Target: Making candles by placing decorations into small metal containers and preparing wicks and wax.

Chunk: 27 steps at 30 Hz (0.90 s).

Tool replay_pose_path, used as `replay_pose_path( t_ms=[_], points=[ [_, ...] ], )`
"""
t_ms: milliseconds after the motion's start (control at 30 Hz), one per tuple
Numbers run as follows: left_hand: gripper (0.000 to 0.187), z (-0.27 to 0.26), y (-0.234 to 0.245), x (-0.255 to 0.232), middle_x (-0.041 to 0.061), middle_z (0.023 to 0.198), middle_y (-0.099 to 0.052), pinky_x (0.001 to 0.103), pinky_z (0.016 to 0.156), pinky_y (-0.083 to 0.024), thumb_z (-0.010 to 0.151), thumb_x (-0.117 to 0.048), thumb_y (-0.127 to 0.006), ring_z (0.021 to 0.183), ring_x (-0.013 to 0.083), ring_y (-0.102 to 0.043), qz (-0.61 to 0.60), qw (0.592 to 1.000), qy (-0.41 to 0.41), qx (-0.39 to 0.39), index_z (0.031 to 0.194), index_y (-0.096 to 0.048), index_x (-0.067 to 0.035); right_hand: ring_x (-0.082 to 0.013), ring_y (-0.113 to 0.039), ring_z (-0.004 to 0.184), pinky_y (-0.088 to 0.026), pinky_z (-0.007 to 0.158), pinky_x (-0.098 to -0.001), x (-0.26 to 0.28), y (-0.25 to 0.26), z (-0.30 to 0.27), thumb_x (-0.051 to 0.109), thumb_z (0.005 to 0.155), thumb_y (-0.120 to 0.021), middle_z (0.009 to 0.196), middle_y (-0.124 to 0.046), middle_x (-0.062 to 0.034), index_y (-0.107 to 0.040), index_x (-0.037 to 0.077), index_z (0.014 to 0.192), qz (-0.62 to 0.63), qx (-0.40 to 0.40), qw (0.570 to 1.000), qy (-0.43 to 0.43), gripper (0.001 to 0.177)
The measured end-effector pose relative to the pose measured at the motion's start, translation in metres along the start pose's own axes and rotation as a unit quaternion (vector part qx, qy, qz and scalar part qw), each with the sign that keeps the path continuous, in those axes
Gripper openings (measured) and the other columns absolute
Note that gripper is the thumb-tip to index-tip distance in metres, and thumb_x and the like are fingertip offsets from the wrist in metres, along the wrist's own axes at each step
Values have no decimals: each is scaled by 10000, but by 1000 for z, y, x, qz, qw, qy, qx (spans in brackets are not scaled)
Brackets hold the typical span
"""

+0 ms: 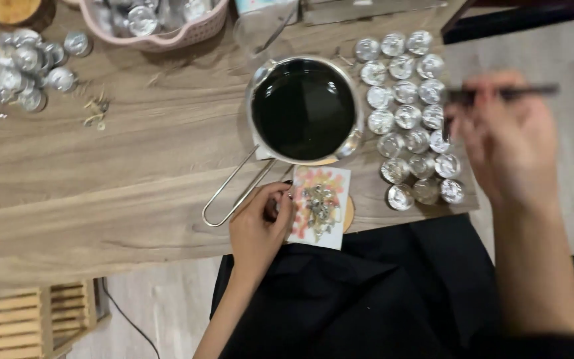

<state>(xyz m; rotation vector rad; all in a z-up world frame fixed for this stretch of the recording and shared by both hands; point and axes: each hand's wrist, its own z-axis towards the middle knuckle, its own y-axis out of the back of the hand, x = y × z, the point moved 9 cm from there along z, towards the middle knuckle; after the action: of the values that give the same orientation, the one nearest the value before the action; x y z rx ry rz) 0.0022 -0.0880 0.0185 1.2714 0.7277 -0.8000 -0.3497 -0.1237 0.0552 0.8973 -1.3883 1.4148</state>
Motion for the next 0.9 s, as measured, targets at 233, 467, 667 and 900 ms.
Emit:
replay_pose_path(
  t_ms=[233, 467, 667, 900],
  points=[
    [135, 1, 2, 0, -7, 707, -663, 251, 513, -464, 878, -134, -758, 523, 98, -572, -1, 1000, 14, 9, 1008, -762, -97, -157, -690, 962, -573, 876, -300, -41, -57, -68, 13, 965, -639, 1072, -721, -110, -625, -14, 1180, -216, 55, 968, -115, 217],
    [154, 0, 0, 0, -21, 727, -672, 242, 516, -473, 875, -134, -757, 527, 88, -579, -2, 1000, 1, 9, 1028, -759, -114, -147, -711, 957, -543, 853, -280, -46, -97, -70, 28, 944, -653, 999, -725, -94, -656, -19, 1122, -386, 94, 915, -67, 184],
    [162, -2, -1, 5, -41, 740, -682, 237, 524, -487, 884, -146, -751, 544, 75, -602, 3, 1000, -4, 12, 1044, -755, -129, -145, -719, 930, -551, 837, -281, -38, -113, -71, 71, 946, -662, 973, -729, -99, -663, -21, 1105, -419, 88, 903, -41, 183],
    [166, -2, -1, 4, -42, 749, -685, 239, 511, -479, 885, -163, -756, 540, 74, -601, -3, 1000, -1, 13, 1046, -757, -123, -128, -710, 839, -541, 739, -269, -55, -130, -72, 92, 960, -679, 934, -761, -73, -674, -17, 1090, -401, 34, 913, -68, 170]
  ],
)
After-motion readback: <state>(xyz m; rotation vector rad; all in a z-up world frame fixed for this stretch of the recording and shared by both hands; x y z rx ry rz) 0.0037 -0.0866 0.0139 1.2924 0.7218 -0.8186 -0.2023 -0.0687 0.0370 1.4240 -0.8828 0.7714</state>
